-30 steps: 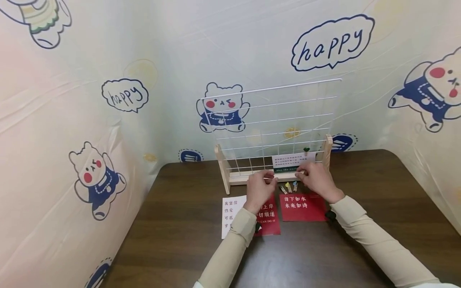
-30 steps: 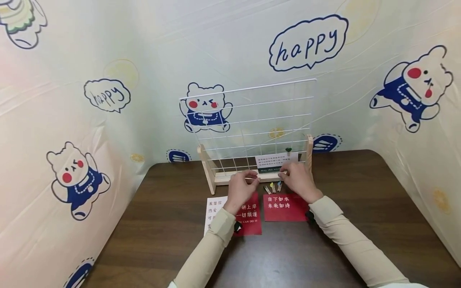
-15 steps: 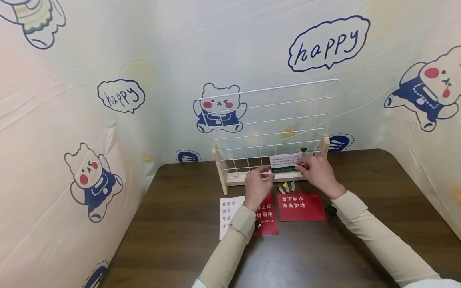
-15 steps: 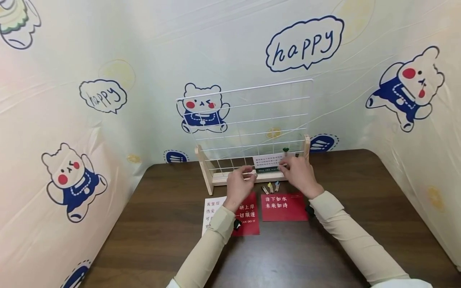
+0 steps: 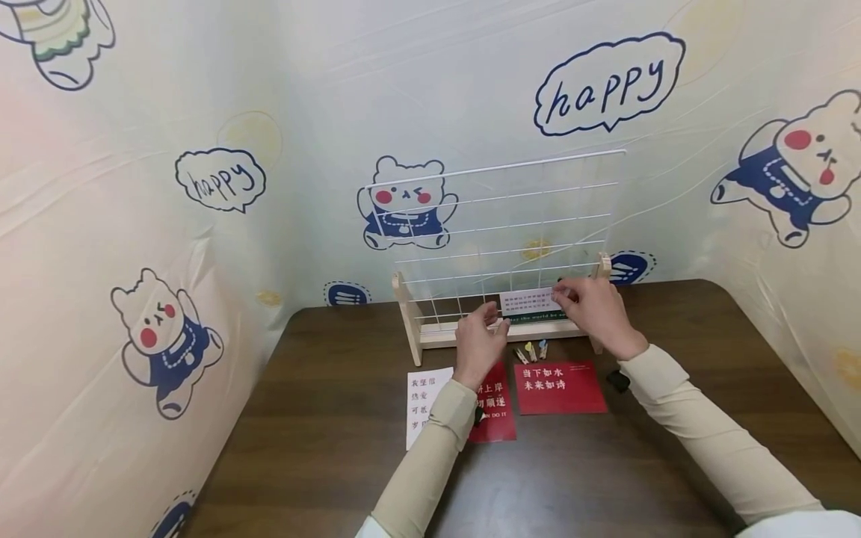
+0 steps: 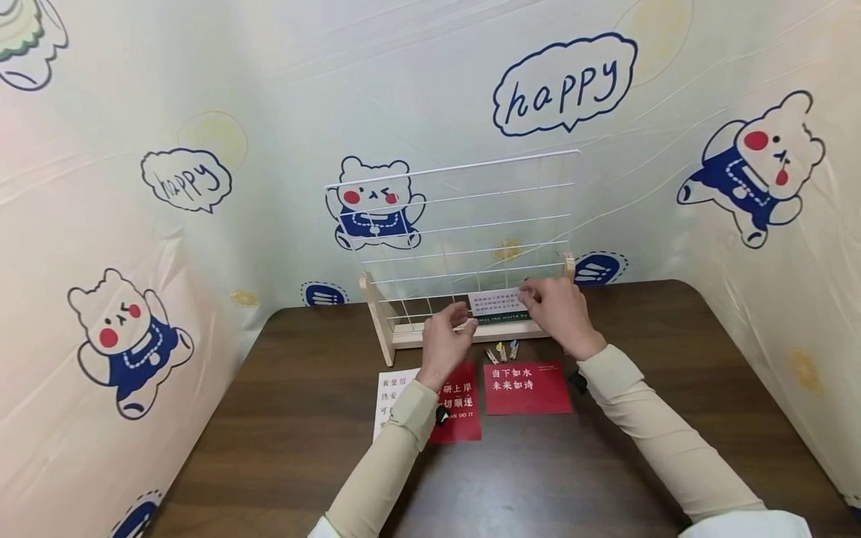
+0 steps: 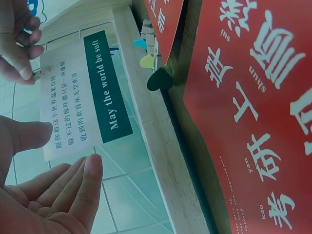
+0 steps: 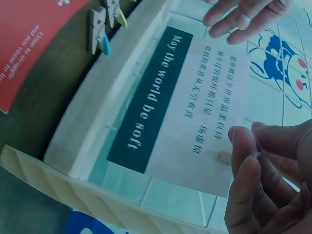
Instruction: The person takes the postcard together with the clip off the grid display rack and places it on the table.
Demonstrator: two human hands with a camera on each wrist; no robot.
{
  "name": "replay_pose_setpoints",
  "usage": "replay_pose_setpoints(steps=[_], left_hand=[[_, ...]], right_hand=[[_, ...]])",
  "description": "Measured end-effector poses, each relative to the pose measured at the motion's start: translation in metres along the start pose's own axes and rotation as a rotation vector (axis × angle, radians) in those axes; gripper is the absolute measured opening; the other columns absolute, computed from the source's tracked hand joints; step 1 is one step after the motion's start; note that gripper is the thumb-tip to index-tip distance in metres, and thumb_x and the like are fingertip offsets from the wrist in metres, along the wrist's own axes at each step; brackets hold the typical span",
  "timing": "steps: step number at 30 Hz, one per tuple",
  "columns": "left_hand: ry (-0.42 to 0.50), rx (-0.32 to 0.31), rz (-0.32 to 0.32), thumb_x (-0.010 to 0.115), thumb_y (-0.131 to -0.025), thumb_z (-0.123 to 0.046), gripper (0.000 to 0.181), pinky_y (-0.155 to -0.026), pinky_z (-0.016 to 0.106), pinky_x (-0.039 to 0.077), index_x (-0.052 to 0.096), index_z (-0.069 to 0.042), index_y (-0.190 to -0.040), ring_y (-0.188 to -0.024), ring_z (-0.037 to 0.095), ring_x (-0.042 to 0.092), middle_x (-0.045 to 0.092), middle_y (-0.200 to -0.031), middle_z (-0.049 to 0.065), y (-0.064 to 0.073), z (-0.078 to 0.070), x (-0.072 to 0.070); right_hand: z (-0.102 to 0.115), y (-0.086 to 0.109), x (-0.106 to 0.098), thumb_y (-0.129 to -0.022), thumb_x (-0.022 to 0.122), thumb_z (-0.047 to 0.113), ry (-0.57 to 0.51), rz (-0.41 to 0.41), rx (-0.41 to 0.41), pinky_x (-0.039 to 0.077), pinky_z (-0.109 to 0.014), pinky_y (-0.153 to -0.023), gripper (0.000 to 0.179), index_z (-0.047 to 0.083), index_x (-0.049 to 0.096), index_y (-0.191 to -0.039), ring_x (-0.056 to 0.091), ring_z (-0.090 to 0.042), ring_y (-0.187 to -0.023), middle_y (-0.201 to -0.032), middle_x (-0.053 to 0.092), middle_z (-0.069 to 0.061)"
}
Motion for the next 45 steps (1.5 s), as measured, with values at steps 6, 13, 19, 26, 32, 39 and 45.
replay_pose_setpoints(steps=[6,13,19,26,32,39,45], left_hand=[[0.001,0.010,0.004,0.075,-0.095,-0.015,0.042,-0.094,0.038,0.062,0.068,-0.002,-0.135,-0.114,0.027,0.076,0.075,-0.128,0.015,-0.003,0.000,0.003],[0.015,0.035,0.008,0.075,-0.095,-0.013,0.039,-0.087,0.033,0.064,0.069,-0.002,-0.133,-0.109,0.025,0.078,0.076,-0.125,0.015,-0.010,-0.002,0.007],[-0.003,0.049,-0.005,0.074,-0.096,-0.012,0.035,-0.085,0.036,0.064,0.071,-0.003,-0.130,-0.103,0.023,0.079,0.079,-0.118,0.014,-0.012,-0.002,0.005],[-0.012,0.077,-0.014,0.074,-0.096,-0.011,0.031,-0.084,0.036,0.064,0.073,-0.003,-0.126,-0.100,0.021,0.080,0.081,-0.112,0.012,-0.017,-0.006,0.005],[-0.019,0.098,-0.056,0.073,-0.096,-0.010,0.024,-0.088,0.037,0.062,0.077,-0.006,-0.119,-0.095,0.018,0.080,0.082,-0.106,0.009,-0.023,-0.008,0.001],[-0.061,0.091,-0.102,0.074,-0.096,-0.013,0.015,-0.084,0.036,0.060,0.081,-0.007,-0.108,-0.086,0.016,0.080,0.083,-0.099,0.006,-0.025,-0.002,-0.002],[-0.062,0.088,-0.101,0.074,-0.097,-0.016,0.016,-0.077,0.032,0.059,0.082,-0.007,-0.107,-0.082,0.015,0.078,0.083,-0.097,0.006,-0.026,-0.002,0.001]], right_hand=[[0.002,-0.006,-0.009,-0.093,0.076,0.009,0.030,-0.033,-0.022,0.030,-0.027,-0.046,0.014,0.002,0.081,-0.104,0.050,-0.016,-0.053,-0.069,0.072,-0.013],[0.001,-0.012,-0.012,-0.093,0.076,0.009,0.061,-0.018,-0.001,0.032,-0.028,-0.044,0.023,0.001,0.079,-0.114,0.049,-0.019,-0.053,-0.065,0.068,-0.013],[-0.002,-0.016,-0.007,-0.095,0.074,0.013,0.074,0.039,0.033,0.033,-0.029,-0.046,0.025,0.001,0.078,-0.117,0.052,-0.020,-0.056,-0.072,0.073,-0.014],[-0.004,-0.019,-0.008,-0.096,0.072,0.013,0.138,0.050,0.033,0.033,-0.028,-0.043,0.027,0.000,0.077,-0.119,0.053,-0.020,-0.053,-0.072,0.072,-0.015],[0.000,-0.023,-0.010,-0.097,0.069,0.012,0.181,0.058,0.013,0.034,-0.027,-0.041,0.026,0.000,0.077,-0.118,0.056,-0.022,-0.056,-0.085,0.078,-0.020],[0.000,-0.022,-0.006,-0.097,0.070,0.012,0.239,0.110,0.008,0.038,-0.028,-0.044,0.022,0.005,0.079,-0.115,0.061,-0.025,-0.064,-0.096,0.080,-0.020],[0.000,-0.022,-0.011,-0.095,0.072,0.010,0.241,0.078,-0.010,0.043,-0.032,-0.049,0.017,0.006,0.081,-0.108,0.066,-0.029,-0.069,-0.092,0.080,-0.019]])
Point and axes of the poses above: each hand's wrist, its own y-axis away from the middle knuckle, its own x-axis out of the palm, z = x × y, the point moved 8 cm from there along -y, towards the middle knuckle
